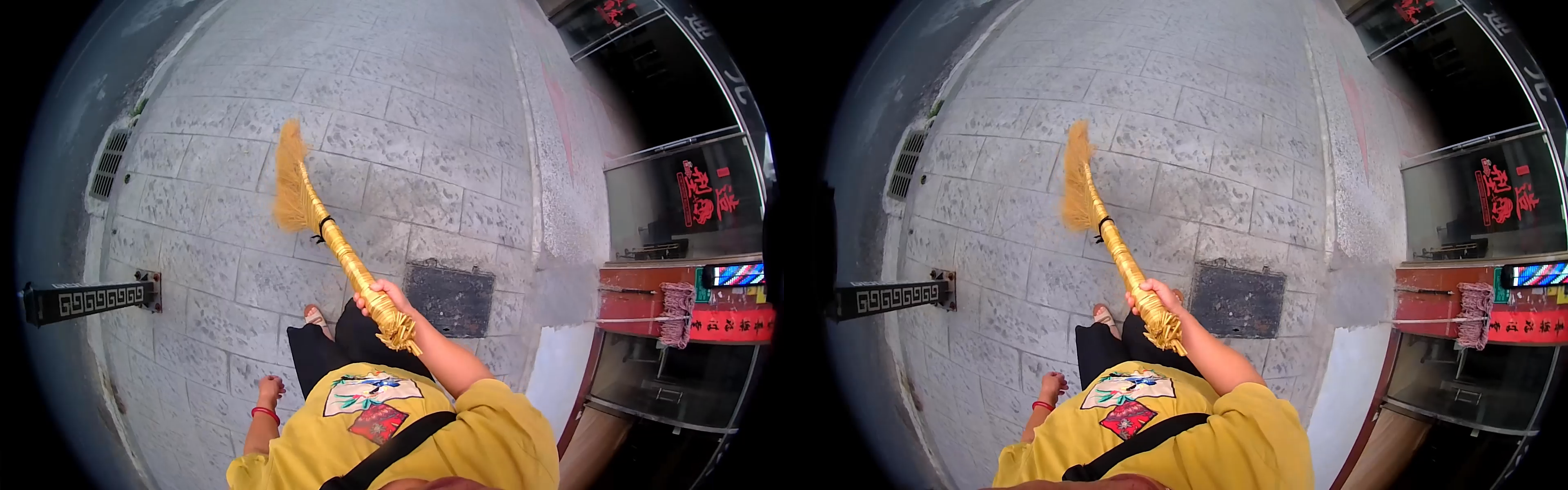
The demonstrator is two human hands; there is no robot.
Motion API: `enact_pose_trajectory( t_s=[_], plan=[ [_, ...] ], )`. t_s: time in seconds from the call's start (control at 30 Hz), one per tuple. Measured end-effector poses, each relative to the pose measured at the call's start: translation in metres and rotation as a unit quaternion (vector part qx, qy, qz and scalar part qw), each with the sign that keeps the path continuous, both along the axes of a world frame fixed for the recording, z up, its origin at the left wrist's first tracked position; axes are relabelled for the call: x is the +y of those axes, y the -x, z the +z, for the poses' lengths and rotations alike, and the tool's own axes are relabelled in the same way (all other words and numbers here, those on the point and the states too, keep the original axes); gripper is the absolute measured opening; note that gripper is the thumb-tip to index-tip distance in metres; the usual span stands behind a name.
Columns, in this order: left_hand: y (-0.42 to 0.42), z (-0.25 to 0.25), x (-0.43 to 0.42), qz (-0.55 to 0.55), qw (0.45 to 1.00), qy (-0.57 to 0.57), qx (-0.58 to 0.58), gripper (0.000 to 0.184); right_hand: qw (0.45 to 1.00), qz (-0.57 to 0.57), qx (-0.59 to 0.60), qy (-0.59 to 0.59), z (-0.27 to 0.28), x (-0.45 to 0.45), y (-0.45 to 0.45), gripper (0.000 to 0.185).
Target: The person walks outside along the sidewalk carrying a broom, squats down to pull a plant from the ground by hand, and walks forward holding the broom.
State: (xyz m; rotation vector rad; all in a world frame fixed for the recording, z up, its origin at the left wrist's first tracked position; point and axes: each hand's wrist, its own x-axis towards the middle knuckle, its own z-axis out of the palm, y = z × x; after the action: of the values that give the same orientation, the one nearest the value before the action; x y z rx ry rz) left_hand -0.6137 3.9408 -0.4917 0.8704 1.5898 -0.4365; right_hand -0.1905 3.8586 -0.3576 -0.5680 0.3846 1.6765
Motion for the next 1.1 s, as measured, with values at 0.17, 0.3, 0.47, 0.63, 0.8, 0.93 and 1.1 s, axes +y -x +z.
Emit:
enact_pose_trajectory(
  t_s=[0.17,0.3,0.47,0.63,0.8,0.93,1.1],
  plan=[
    [-0.08,-0.013,0.038,-0.056,0.997,-0.01,-0.049,0.017,0.972,-0.072,-0.198,0.105,0.036,-0.078,-0.047,0.037],
    [-0.165,0.001,0.059,-0.086,0.993,-0.031,-0.071,0.018,0.948,-0.145,-0.199,0.2,0.043,-0.137,-0.117,0.03],
    [-0.265,-0.003,0.065,-0.135,0.99,-0.027,-0.036,0.019,0.921,-0.206,-0.148,0.295,-0.013,-0.157,-0.219,0.024],
    [-0.397,0.032,0.036,-0.198,0.977,-0.022,-0.072,0.017,0.936,-0.226,-0.11,0.245,-0.019,-0.131,-0.27,0.017],
    [-0.531,0.063,0.009,-0.27,0.949,-0.043,-0.155,0.019,0.953,-0.231,-0.125,0.149,0.016,-0.186,-0.353,0.035],
    [-0.598,0.08,0.01,-0.32,0.929,-0.079,-0.17,0.023,0.962,-0.224,-0.104,0.112,0.008,-0.222,-0.412,0.038],
    [-0.631,0.064,0.037,-0.295,0.945,-0.074,-0.122,0.022,0.901,-0.209,-0.315,0.212,-0.007,-0.207,-0.523,0.023]
  ],
)
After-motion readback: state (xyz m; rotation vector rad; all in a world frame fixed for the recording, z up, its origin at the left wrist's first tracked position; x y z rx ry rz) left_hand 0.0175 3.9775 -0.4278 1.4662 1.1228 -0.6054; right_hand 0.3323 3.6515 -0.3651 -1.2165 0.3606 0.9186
